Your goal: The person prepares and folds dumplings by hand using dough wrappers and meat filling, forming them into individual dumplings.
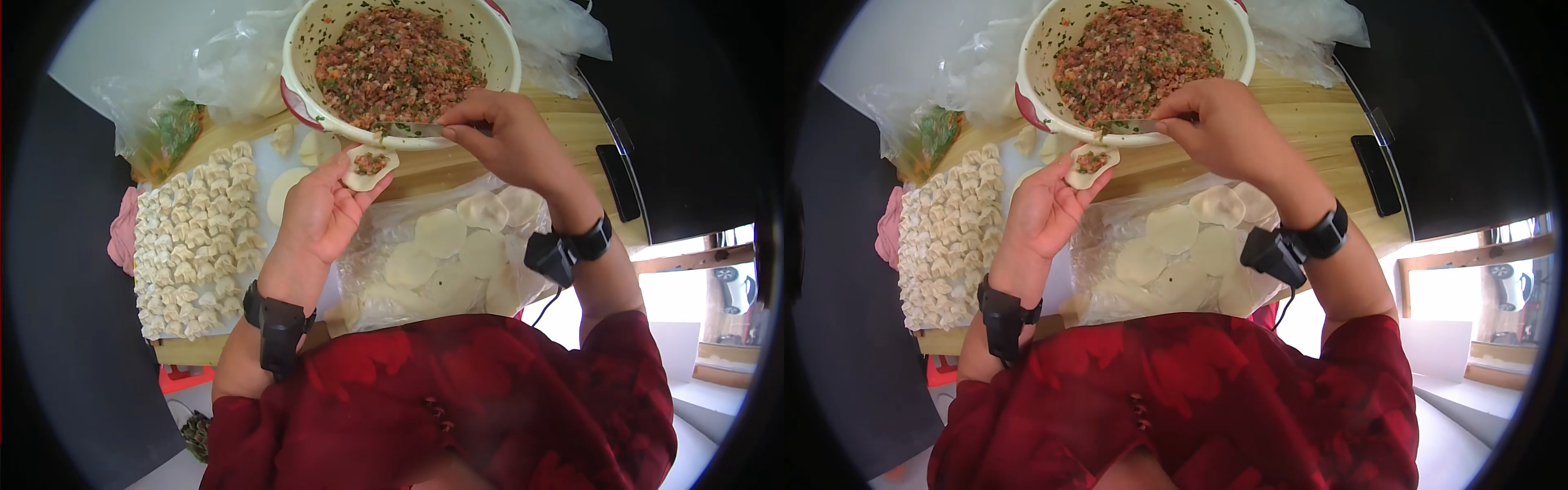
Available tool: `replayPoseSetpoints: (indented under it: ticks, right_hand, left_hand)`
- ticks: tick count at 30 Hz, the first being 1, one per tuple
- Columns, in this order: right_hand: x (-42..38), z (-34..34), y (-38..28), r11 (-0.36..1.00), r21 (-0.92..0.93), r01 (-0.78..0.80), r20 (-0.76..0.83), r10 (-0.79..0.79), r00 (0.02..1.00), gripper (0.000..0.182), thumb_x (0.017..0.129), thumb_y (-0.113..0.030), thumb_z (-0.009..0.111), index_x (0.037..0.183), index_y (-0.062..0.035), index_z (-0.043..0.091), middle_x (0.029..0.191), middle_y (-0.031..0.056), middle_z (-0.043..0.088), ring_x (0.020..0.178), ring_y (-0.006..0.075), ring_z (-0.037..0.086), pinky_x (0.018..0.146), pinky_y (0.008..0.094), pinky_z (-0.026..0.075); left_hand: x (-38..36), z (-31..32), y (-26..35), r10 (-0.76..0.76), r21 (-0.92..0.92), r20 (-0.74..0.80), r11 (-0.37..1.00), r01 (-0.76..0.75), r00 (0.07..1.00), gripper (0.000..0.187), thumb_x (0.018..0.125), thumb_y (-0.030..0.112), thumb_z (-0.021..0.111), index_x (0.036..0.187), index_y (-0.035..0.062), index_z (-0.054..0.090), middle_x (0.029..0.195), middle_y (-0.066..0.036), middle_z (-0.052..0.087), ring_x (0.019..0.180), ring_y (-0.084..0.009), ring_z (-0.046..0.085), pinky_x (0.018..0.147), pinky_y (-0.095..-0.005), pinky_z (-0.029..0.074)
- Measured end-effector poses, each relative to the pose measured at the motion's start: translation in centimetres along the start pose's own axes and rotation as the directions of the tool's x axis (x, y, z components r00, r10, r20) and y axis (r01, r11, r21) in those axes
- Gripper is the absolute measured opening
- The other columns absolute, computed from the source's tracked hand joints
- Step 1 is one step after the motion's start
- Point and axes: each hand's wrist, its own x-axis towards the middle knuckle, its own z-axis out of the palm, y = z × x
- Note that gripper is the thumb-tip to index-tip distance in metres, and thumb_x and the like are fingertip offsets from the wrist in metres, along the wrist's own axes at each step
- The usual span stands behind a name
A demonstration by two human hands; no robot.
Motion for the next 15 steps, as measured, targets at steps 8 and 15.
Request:
replayPoseSetpoints:
  ticks: [8,15]
  right_hand:
    - [-3.6,2.5,-0.8,0.904,-0.278,0.325,-0.139,-0.372,0.918,0.022,0.073,-0.001,0.071,0.095,-0.0062,0.071,0.081,0.008,0.062,0.074,0.0283,0.059,0.065,0.0377,0.049]
    - [-4.6,3.2,-0.6,0.882,-0.286,0.375,-0.2,-0.438,0.877,0.032,0.07,0.002,0.07,0.101,-0.0081,0.07,0.086,0.0055,0.063,0.08,0.0269,0.06,0.067,0.0371,0.05]
  left_hand:
    - [-0.3,0.0,-0.1,0.016,-0.004,0.003,1.0,-0.016,1.0,0.041,0.103,0.01,0.035,0.136,-0.0137,0.035,0.134,-0.023,0.049,0.122,-0.0313,0.053,0.108,-0.0444,0.044]
    - [-1.7,-0.1,-0.1,-0.016,0.027,-0.035,0.999,0.017,0.999,0.04,0.103,0.013,0.037,0.136,-0.0103,0.037,0.133,-0.02,0.051,0.121,-0.0276,0.054,0.105,-0.0419,0.047]
